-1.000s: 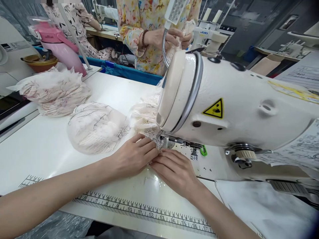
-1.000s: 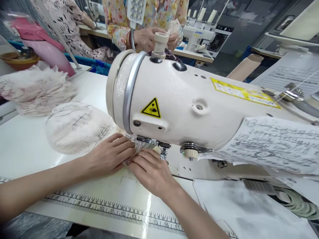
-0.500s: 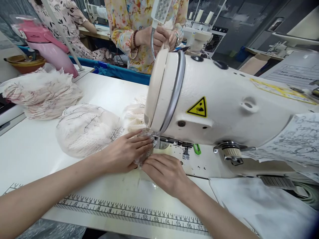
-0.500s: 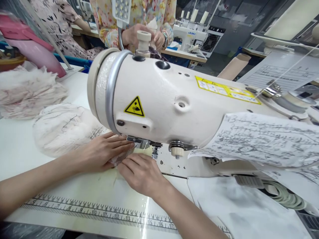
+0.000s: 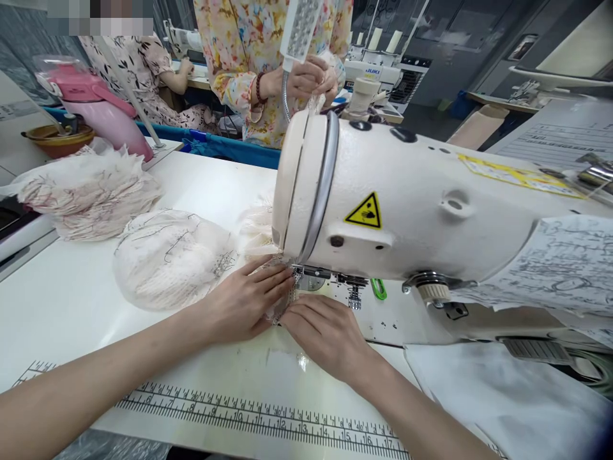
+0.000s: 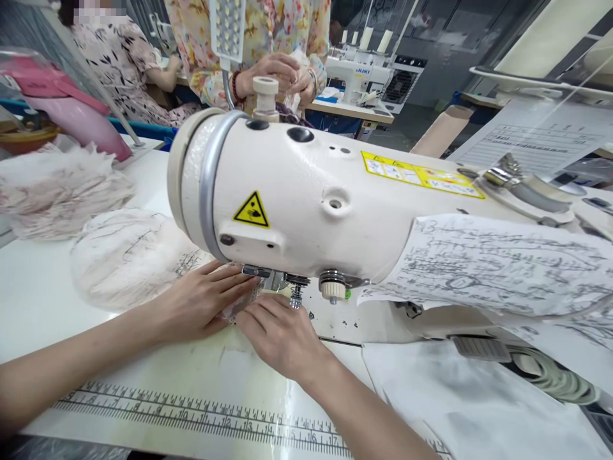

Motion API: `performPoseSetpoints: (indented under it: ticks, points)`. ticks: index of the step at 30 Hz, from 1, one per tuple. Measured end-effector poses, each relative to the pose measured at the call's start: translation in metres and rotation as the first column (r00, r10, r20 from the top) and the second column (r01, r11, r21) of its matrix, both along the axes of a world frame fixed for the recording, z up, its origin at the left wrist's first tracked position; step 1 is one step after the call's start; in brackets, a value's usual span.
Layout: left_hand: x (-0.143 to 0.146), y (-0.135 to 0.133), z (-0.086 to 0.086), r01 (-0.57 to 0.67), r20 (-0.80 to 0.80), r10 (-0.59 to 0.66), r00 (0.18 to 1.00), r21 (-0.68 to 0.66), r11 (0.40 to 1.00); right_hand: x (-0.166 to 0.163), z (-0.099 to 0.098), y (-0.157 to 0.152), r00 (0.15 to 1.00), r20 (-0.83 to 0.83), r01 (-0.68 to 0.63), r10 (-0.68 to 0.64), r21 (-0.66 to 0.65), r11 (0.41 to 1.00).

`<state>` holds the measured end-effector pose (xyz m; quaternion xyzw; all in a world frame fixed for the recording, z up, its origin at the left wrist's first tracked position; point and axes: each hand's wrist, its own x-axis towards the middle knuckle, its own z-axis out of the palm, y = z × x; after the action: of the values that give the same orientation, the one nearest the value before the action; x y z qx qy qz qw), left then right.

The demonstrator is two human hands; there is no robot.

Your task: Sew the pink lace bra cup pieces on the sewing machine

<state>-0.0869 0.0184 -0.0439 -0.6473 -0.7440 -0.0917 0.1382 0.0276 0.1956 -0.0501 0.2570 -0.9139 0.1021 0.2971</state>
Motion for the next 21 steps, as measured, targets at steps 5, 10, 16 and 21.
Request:
performPoseSetpoints:
  ticks: [5, 10, 16, 21]
  points:
    - [0.004, 0.002, 0.001, -0.024, -0.038, 0.024, 0.999, -0.004, 1.000, 0.002, -0.002, 0.005, 0.998, 0.030, 0.056, -0.057, 0.032, 0.998]
    - [0.009, 0.004, 0.004, -0.053, -0.051, 0.053, 0.997, 0.000, 0.999, 0.003, -0.001, 0.009, 0.994, 0.038, 0.099, -0.101, 0.045, 0.994]
    - [0.012, 0.006, 0.003, -0.065, -0.050, 0.064, 0.997, -0.006, 0.998, 0.003, 0.003, 0.014, 0.991, 0.025, 0.133, -0.135, 0.067, 0.989]
    - [0.013, 0.007, 0.000, -0.069, -0.055, 0.069, 0.996, 0.007, 0.998, 0.004, 0.008, 0.018, 0.979, -0.021, 0.204, -0.203, 0.119, 0.972]
